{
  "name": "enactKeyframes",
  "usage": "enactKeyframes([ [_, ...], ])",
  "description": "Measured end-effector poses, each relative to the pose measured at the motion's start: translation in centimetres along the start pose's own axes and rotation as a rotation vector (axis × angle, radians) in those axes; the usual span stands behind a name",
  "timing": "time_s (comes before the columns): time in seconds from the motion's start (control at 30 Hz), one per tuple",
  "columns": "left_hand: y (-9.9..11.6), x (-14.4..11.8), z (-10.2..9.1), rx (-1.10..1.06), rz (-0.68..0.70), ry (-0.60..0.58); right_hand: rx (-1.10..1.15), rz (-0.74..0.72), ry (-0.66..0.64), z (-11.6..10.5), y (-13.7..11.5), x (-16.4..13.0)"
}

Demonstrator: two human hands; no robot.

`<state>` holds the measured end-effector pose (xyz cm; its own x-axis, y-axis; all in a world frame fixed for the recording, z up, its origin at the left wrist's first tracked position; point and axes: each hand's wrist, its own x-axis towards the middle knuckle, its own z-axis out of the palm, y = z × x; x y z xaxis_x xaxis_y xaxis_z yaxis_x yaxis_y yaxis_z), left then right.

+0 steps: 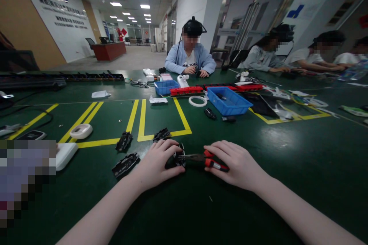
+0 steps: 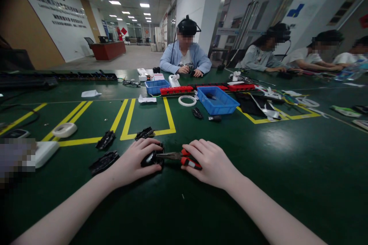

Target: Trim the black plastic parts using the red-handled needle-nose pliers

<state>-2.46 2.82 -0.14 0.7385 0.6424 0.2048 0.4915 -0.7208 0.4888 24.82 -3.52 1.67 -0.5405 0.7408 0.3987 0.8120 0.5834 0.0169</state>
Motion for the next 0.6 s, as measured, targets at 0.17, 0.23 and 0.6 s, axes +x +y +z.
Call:
enactKeyframes([
  [0.17,0.7,-0.3,-0.4,0.015,-0.011,0.017,0.004,0.013,0.019,0.0,0.5,-0.1],
  [0.23,0.9,-0.4,-0.5,0.023,0.000,0.019,-0.004,0.017,0.036,0.0,0.7,-0.1],
  [0.6,-0.4,-0.2,0.5,0.071,0.059,0.048,0.007,-0.036,0.083,-0.2,0.4,-0.1],
])
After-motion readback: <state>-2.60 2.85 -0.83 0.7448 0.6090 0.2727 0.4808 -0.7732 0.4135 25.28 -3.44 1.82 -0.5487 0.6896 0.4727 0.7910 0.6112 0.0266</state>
